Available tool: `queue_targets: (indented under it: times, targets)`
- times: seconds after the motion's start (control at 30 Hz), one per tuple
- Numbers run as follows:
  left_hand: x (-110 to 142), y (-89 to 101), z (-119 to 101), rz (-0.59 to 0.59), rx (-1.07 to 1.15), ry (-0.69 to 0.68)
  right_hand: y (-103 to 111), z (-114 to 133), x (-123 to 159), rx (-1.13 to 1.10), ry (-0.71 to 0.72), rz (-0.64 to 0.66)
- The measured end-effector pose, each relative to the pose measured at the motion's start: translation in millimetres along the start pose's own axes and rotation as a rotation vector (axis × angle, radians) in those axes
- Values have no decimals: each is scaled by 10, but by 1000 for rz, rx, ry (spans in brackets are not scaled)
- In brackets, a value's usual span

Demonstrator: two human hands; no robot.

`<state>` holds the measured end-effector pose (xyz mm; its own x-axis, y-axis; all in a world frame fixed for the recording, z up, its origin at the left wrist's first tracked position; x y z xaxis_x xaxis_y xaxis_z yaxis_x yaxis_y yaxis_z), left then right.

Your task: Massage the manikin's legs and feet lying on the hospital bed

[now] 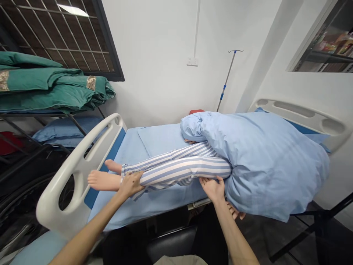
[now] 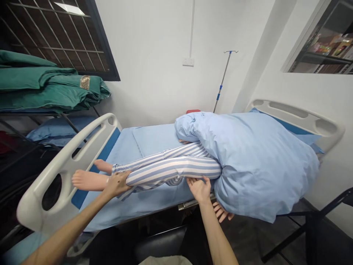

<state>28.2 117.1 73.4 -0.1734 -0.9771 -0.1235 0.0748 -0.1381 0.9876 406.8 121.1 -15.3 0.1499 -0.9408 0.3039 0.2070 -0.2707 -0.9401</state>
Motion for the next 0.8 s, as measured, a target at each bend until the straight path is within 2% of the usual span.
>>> queue_targets:
  times: [0.13,0.23,0.33,0.43,0.6,0.8]
  targets:
    - [177,268,173,49,-200,-59,353,-254,-118,42,-53,-33]
    - [235,423,118,113,-296,-95,572,-364,-203,66,-63,-57]
    - [222,518,35,139,-366,-99,679,-397,-252,63,-62,-64]
    - [206,533,5,134,-394,-89,688,-398,-262,56,-65,-54]
    - [258,411,78,107,-309,-53,606,-350,-208,55,-63,-56]
    - [166,185,156,53,-105,29,268,-120,-30,28,-24,-41]
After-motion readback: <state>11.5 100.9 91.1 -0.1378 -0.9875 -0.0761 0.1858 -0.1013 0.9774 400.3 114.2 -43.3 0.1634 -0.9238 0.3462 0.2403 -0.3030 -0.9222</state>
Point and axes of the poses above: each hand's wrist, its own x-axis away from the middle knuckle, its own y-axis out of the back of the hand, z = x × y, the point moved 9 cm from there along -x, towards the middle knuckle, and after that the axes turned 10 degrees about -x, right-handed, at the moved point
